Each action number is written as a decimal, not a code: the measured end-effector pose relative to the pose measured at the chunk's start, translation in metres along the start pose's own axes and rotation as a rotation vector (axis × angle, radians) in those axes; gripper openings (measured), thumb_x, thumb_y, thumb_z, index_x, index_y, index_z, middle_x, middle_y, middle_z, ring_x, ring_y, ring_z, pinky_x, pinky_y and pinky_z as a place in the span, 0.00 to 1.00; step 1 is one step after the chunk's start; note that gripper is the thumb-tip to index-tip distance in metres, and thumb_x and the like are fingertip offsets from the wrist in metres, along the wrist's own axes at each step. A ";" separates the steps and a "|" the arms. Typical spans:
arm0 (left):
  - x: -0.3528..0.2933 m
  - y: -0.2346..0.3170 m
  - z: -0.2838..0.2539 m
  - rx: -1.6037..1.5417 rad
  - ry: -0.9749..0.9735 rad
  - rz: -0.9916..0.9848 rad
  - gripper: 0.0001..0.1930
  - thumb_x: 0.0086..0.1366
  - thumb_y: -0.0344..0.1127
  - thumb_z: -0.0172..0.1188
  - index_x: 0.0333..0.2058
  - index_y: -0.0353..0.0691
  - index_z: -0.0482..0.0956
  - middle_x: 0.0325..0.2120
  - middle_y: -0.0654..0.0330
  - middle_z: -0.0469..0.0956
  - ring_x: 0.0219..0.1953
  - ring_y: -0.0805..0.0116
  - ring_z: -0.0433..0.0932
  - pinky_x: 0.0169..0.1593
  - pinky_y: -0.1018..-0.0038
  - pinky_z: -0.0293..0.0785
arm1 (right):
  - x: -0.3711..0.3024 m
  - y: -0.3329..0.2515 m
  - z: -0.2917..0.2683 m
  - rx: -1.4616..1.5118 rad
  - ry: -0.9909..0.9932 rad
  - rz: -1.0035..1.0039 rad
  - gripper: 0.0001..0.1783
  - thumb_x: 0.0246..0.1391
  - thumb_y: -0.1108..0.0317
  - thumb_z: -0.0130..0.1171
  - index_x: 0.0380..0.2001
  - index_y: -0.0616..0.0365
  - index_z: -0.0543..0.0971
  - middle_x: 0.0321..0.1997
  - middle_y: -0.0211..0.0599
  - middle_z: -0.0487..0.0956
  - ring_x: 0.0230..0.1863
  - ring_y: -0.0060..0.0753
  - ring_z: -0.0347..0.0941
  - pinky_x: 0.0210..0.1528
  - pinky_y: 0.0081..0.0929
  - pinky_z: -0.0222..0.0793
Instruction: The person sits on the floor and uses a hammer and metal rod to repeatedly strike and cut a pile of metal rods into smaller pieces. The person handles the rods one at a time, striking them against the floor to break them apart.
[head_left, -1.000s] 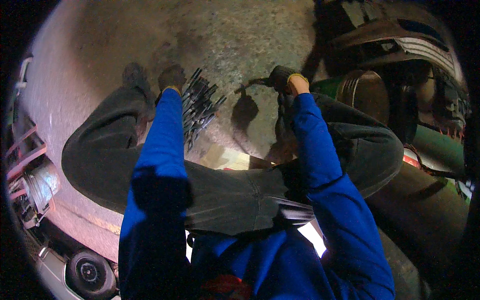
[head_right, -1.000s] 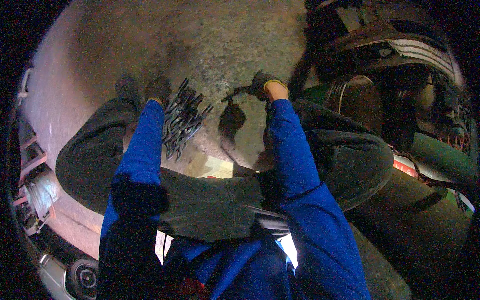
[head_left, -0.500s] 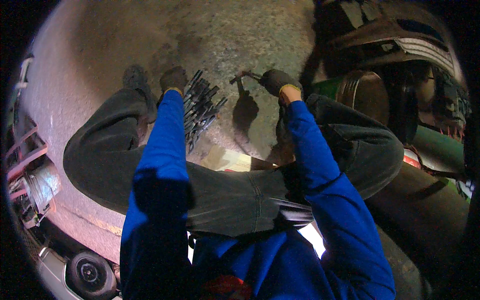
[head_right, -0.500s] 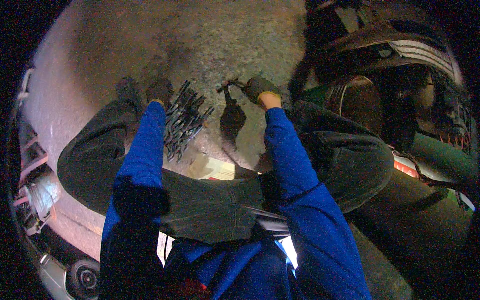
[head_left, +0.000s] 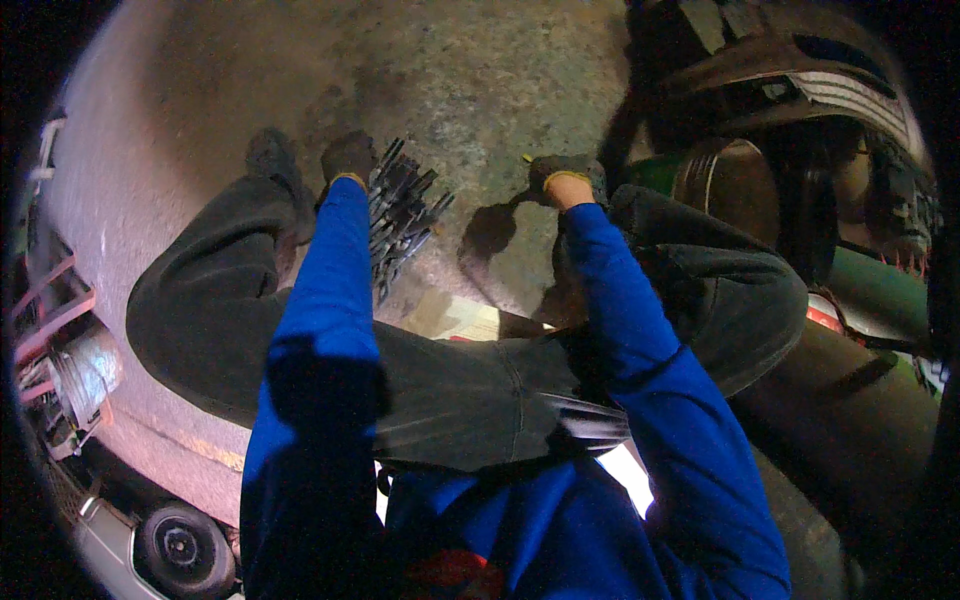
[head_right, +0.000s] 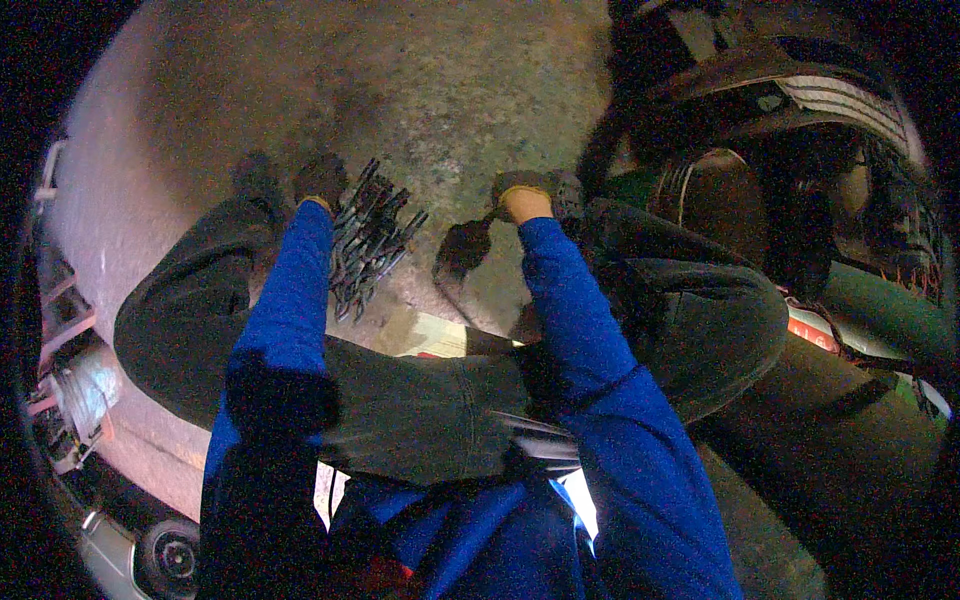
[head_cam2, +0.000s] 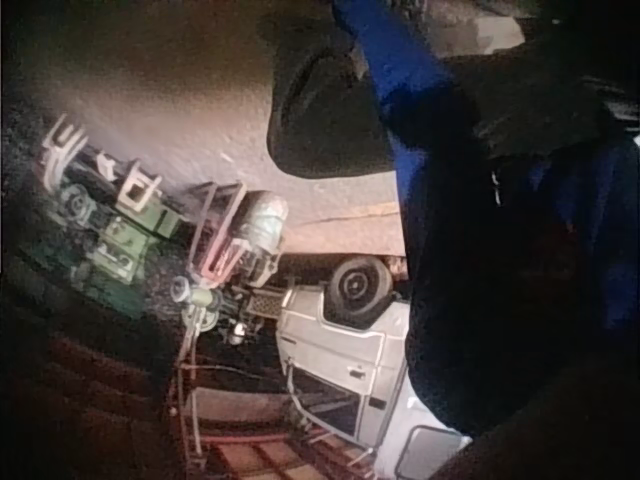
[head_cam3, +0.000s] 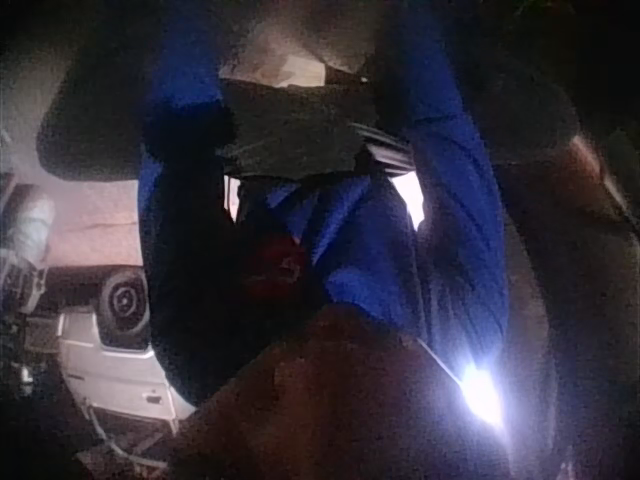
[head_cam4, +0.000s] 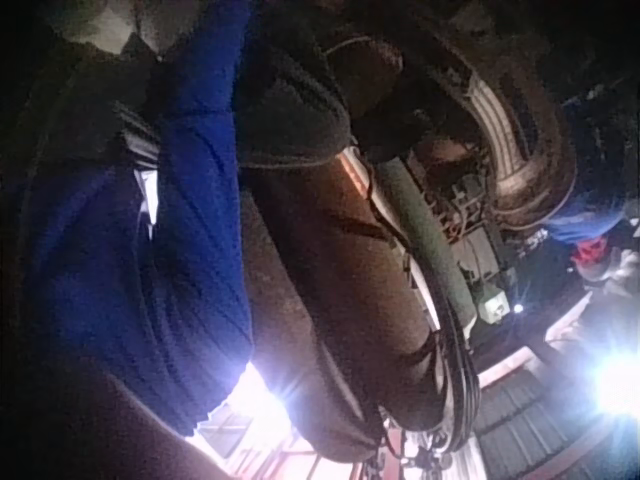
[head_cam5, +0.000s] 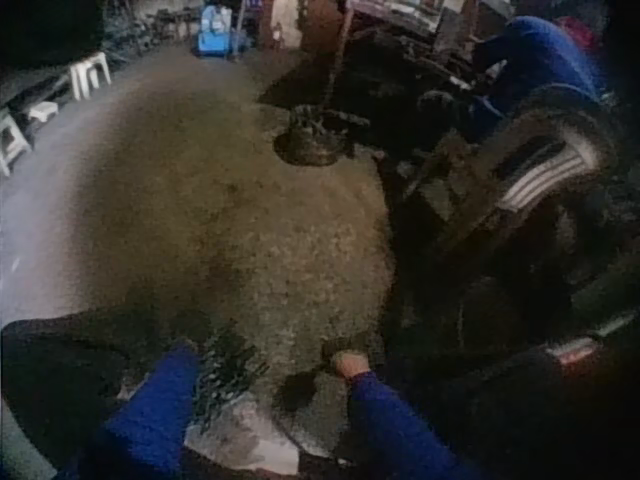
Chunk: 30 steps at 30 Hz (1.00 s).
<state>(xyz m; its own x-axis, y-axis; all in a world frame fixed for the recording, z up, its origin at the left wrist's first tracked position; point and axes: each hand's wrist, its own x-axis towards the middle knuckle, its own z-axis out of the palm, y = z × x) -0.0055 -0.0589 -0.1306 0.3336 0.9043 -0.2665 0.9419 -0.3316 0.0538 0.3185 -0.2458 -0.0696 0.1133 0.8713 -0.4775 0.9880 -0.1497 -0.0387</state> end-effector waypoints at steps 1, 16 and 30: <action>0.003 0.001 0.001 -0.022 0.007 0.027 0.11 0.58 0.43 0.65 0.38 0.49 0.85 0.42 0.55 0.84 0.47 0.50 0.82 0.47 0.55 0.79 | 0.004 0.000 0.007 -0.012 0.085 -0.040 0.20 0.53 0.52 0.60 0.40 0.55 0.84 0.45 0.49 0.84 0.45 0.57 0.81 0.46 0.48 0.76; -0.004 0.007 -0.020 0.046 -0.089 -0.011 0.11 0.62 0.43 0.63 0.40 0.47 0.84 0.43 0.55 0.84 0.45 0.52 0.83 0.46 0.56 0.80 | 0.013 0.023 -0.004 0.167 -0.101 0.146 0.20 0.49 0.53 0.62 0.38 0.57 0.83 0.40 0.50 0.84 0.40 0.57 0.81 0.40 0.45 0.75; 0.074 -0.021 -0.093 -0.249 0.205 0.231 0.18 0.64 0.49 0.58 0.44 0.43 0.83 0.48 0.52 0.82 0.49 0.46 0.81 0.51 0.53 0.77 | 0.017 0.017 0.045 0.633 -0.292 0.282 0.33 0.57 0.38 0.54 0.38 0.63 0.81 0.41 0.56 0.83 0.45 0.60 0.79 0.47 0.49 0.73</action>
<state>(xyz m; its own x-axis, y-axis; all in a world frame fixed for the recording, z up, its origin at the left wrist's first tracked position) 0.0030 0.0400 -0.0615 0.5151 0.8568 -0.0242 0.8136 -0.4798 0.3285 0.3321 -0.2544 -0.1184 0.2339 0.6140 -0.7538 0.6660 -0.6661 -0.3359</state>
